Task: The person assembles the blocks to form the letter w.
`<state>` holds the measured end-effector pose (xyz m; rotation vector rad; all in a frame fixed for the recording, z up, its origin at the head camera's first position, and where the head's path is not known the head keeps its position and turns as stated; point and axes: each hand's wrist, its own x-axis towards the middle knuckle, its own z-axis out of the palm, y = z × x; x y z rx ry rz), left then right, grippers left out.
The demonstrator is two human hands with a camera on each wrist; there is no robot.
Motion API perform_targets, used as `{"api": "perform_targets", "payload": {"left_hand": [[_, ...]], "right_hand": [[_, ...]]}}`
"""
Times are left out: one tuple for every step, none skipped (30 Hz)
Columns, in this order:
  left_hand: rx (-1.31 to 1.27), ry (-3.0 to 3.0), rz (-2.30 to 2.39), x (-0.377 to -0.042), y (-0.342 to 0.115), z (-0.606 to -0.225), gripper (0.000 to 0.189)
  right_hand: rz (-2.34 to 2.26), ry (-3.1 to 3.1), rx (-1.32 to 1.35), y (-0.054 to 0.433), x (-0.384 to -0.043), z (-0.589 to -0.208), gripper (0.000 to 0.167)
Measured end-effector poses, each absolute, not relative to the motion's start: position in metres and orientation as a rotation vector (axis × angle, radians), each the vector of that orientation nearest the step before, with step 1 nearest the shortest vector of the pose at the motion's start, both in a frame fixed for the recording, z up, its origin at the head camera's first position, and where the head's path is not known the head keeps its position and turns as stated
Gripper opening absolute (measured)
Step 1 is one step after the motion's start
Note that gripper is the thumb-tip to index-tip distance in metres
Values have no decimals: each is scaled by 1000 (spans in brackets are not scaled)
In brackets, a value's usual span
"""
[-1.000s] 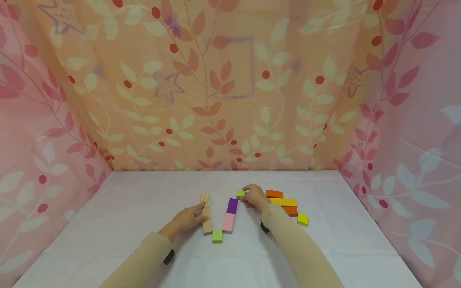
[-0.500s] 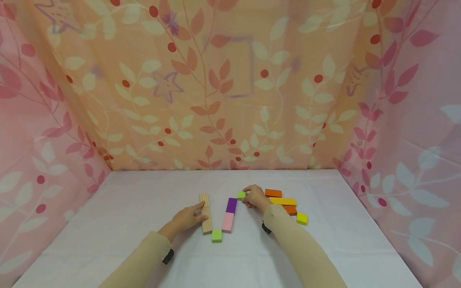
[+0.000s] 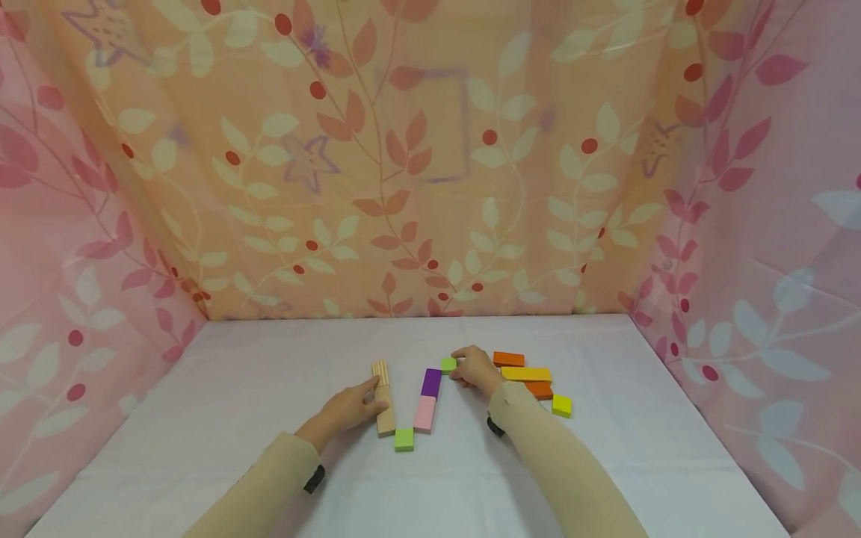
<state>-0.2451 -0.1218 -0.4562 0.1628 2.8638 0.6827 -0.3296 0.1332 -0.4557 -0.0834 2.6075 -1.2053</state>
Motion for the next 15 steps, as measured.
{"api": "perform_targets", "payload": {"left_hand": [[167, 2866, 679, -245, -121, -456, 68], [172, 2868, 681, -245, -121, -457, 67], [178, 2871, 682, -245, -120, -458, 67], [179, 2872, 684, -245, -120, -458, 66], [182, 2873, 686, -245, -119, -458, 65], [183, 2873, 690, -244, -119, -458, 64], [184, 2871, 695, -244, -119, -458, 64], [182, 2868, 700, -243, -119, -457, 63], [178, 2866, 698, -243, -119, -456, 63], [173, 2864, 697, -242, -119, -455, 62], [174, 2866, 691, -242, -119, -454, 62], [175, 2869, 682, -241, -119, -453, 62], [174, 2872, 675, -241, -119, -452, 61], [175, 2875, 672, -241, -119, -451, 61], [182, 2882, 664, -241, -119, -451, 61]], "right_hand": [[-1205, 2606, -85, 134, -329, -455, 53], [-1200, 2611, -94, 134, -329, -454, 54], [-1199, 2610, -96, 135, -328, -454, 55], [-1200, 2614, -106, 137, -328, -453, 56], [-1211, 2609, -107, 138, -327, -452, 56], [-1214, 2608, -116, 140, -326, -451, 55], [-1215, 2610, -122, 142, -325, -450, 55], [-1216, 2609, -129, 145, -324, -449, 54], [-1222, 2607, -132, 148, -323, -447, 54], [-1227, 2608, -144, 151, -321, -444, 53], [-1229, 2607, -145, 154, -320, -441, 52], [-1220, 2615, -161, 157, -318, -439, 52], [-1223, 2620, -169, 161, -317, -437, 51], [-1221, 2629, -186, 165, -316, -435, 51], [-1213, 2645, -208, 169, -315, -433, 50]]}}
